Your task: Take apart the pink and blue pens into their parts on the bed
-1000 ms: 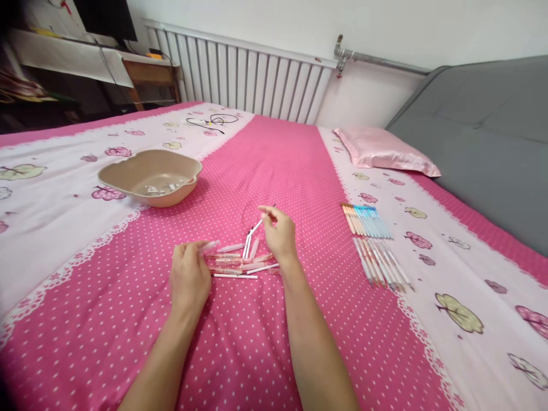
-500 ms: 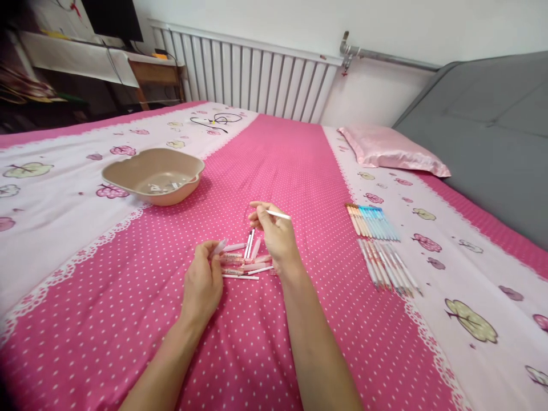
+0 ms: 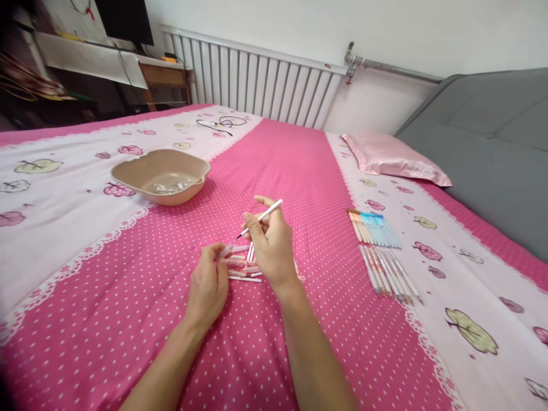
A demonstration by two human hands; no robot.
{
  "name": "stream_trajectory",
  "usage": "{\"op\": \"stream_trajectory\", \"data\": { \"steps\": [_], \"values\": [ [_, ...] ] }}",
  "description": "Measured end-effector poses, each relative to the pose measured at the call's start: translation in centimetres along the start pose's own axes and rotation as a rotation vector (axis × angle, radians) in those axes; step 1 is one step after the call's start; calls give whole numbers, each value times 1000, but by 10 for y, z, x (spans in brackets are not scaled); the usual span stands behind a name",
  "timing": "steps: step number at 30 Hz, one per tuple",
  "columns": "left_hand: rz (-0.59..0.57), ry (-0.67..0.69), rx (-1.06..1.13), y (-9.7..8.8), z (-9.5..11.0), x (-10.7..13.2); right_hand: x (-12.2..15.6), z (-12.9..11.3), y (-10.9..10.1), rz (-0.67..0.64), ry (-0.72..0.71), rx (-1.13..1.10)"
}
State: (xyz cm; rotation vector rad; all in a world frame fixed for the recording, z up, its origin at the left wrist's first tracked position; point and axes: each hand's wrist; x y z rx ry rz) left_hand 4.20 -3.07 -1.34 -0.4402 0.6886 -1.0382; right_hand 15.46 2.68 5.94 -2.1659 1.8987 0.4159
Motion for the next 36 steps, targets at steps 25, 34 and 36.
{"op": "stream_trajectory", "data": {
  "steps": [25,34,36],
  "values": [
    [-80,30,166,1,0,1,4,2,8,54,-131,259],
    [-85,26,197,0,0,3,7,-3,13,30,-118,344],
    [-82,30,211,0,0,3,7,-3,13,34,-115,351]
  ]
}}
Point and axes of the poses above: each hand's wrist, its own x-axis away from the middle knuckle, its own y-axis out of the palm, z = x × y, and after that the axes turned 6 degrees about -x, right-handed
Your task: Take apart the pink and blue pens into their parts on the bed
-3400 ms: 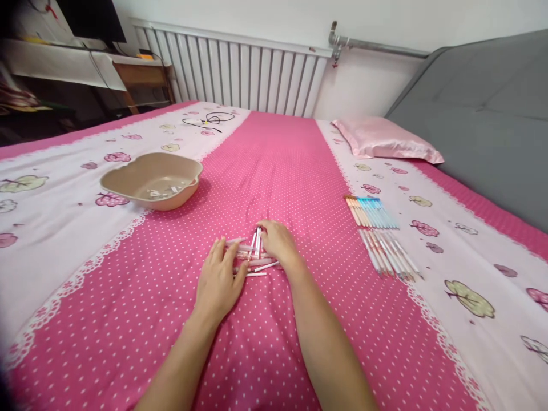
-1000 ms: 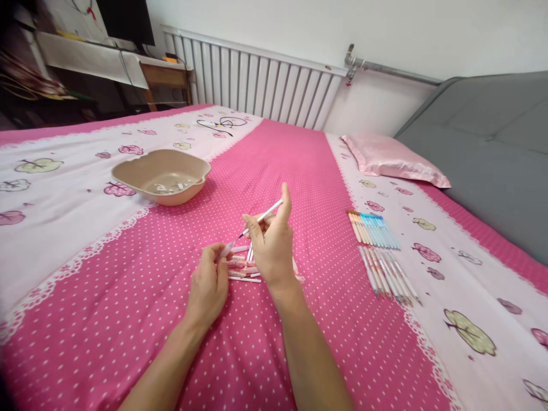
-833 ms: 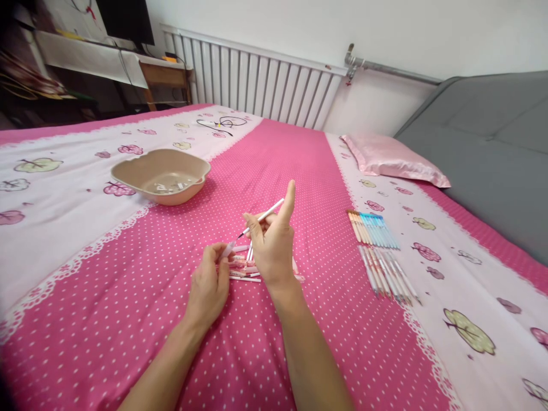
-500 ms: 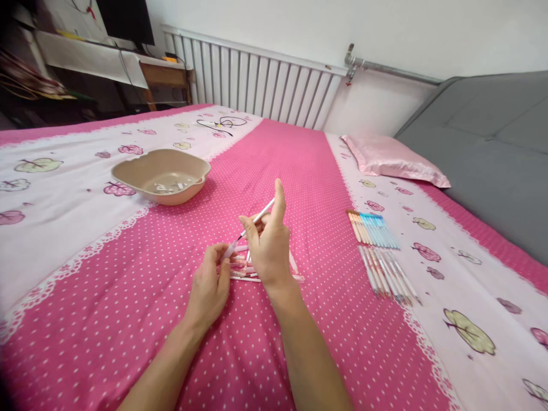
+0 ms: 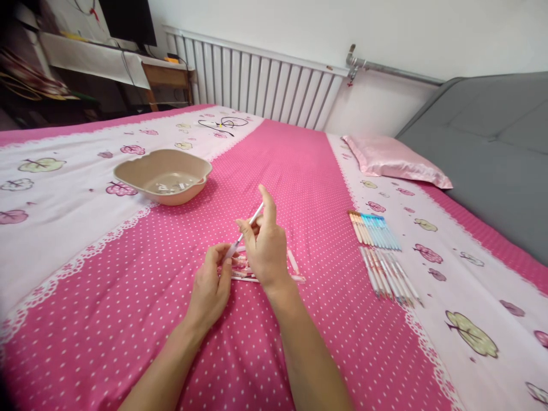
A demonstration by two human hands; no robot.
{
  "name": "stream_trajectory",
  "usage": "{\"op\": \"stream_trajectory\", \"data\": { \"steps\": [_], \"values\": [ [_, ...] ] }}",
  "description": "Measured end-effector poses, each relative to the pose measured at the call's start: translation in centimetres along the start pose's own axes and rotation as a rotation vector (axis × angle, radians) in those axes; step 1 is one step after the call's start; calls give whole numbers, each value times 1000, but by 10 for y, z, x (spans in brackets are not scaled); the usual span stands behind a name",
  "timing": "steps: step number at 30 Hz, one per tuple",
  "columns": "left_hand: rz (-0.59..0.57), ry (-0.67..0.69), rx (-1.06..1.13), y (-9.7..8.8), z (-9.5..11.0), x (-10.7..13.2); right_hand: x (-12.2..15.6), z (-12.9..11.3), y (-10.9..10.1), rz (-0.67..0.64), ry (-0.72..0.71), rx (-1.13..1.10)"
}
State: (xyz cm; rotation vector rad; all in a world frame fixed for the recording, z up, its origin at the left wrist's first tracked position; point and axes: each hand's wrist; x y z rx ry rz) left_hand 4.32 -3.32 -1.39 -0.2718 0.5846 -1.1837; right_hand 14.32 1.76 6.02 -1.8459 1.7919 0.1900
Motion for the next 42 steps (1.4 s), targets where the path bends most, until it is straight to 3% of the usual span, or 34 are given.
{"op": "stream_trajectory", "data": {
  "steps": [9,18,23,30,36,42],
  "values": [
    [-3,73,-8,2,-1,-2,-1,5,1,-98,-50,17],
    [-6,33,78,0,0,-1,-1,11,2,-163,-82,145],
    [30,39,152,0,1,-1,0,11,4,-271,-80,215],
    [20,18,198,0,2,0,-1,7,-2,-320,-55,70],
    [100,-19,207,-4,6,-2,-9,13,-20,-181,-2,-108],
    [328,-152,261,-7,-1,-7,-18,37,-42,-74,126,250]
  ]
}}
Point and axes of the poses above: each hand's wrist, its own x-axis away from the middle knuckle, its own y-axis out of the palm, z = x × y, and after that the axes turned 6 degrees about -x, right-handed
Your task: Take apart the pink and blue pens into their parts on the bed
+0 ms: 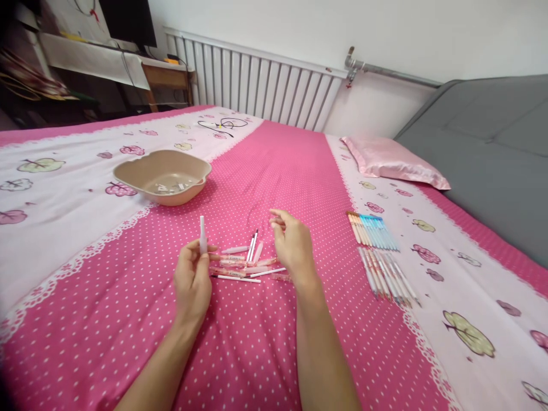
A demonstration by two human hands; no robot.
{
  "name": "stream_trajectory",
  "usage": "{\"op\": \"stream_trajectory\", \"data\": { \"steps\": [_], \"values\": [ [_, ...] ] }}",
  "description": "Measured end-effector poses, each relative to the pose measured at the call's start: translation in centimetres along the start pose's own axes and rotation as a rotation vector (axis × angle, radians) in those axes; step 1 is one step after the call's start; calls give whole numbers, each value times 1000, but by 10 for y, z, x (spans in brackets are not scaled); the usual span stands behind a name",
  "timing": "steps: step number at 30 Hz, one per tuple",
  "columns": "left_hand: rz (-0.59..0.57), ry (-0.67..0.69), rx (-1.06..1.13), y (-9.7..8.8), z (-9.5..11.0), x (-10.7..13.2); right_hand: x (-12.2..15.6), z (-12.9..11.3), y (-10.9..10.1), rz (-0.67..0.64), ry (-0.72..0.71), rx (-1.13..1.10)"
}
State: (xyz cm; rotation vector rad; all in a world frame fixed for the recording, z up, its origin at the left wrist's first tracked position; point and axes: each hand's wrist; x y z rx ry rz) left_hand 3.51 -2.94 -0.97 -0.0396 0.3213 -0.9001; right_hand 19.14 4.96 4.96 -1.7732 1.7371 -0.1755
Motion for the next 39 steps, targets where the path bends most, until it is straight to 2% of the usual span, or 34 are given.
{"op": "stream_trajectory", "data": {
  "steps": [3,6,12,18,28,34,39],
  "values": [
    [40,-31,7,-2,0,-1,-2,10,-5,-34,69,181],
    [44,-49,1,-3,2,-1,-2,16,-6,-134,91,257],
    [52,-28,-57,-2,3,-1,3,16,7,-425,1,306],
    [49,-26,-61,-2,3,-1,4,19,24,-535,-38,364],
    [48,-29,-68,-3,3,0,1,29,25,-533,-3,461],
    [51,-19,-60,-2,2,-1,2,25,17,-425,-50,408],
    [50,-26,-67,-3,2,-1,2,21,15,-392,-28,358]
  ]
}}
Point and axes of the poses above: each hand's wrist, its own x-axis away from the middle knuckle, its own y-axis out of the palm, z = x × y, and after that the axes turned 6 degrees about -x, right-handed
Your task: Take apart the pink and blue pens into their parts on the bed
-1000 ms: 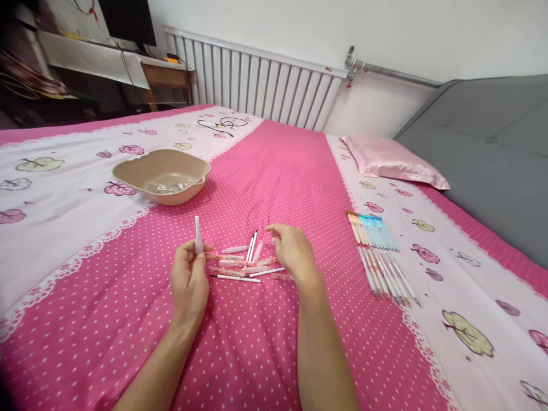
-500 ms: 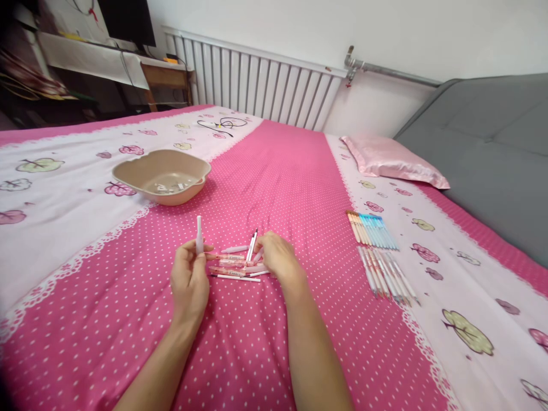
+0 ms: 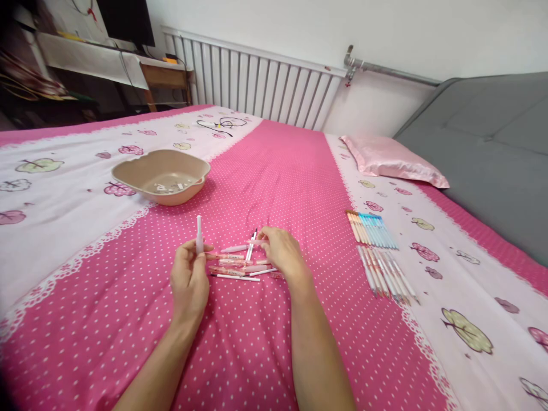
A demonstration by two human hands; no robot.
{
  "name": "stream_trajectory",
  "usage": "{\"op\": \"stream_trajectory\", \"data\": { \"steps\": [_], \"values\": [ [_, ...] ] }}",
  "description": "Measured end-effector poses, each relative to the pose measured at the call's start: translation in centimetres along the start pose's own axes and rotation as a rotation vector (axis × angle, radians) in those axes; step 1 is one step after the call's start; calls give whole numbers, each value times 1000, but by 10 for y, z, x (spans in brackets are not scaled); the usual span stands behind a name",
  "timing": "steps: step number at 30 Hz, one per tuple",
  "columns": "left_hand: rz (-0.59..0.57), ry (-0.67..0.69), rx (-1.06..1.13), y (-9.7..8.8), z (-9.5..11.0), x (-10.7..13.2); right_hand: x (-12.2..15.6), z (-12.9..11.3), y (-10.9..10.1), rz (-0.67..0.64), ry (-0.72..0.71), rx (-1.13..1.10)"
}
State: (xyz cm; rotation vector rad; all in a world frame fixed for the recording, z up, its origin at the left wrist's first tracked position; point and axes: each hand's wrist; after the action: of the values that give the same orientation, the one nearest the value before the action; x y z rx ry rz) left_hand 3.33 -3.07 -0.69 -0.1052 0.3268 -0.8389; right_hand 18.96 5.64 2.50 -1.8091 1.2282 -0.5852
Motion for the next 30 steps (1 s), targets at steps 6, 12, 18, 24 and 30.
{"op": "stream_trajectory", "data": {
  "steps": [6,12,18,24,30],
  "values": [
    [-12,-8,21,0,1,1,0,0,1,-45,40,28],
    [-3,-7,14,0,1,1,-2,-3,3,-74,17,34],
    [4,3,18,-1,1,0,0,-16,8,-188,-116,-129],
    [13,7,6,0,0,0,1,-21,16,-266,-47,-99],
    [10,-3,38,0,-1,0,4,-25,13,-341,-81,-84]
  ]
}}
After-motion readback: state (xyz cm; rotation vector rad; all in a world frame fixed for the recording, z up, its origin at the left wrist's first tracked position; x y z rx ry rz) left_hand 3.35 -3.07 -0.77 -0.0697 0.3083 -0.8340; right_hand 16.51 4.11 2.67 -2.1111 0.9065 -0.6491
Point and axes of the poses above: each hand's wrist, its own x-axis away from the middle knuckle, its own y-axis out of the palm, z = x × y, and after that the axes turned 6 degrees about -x, right-handed
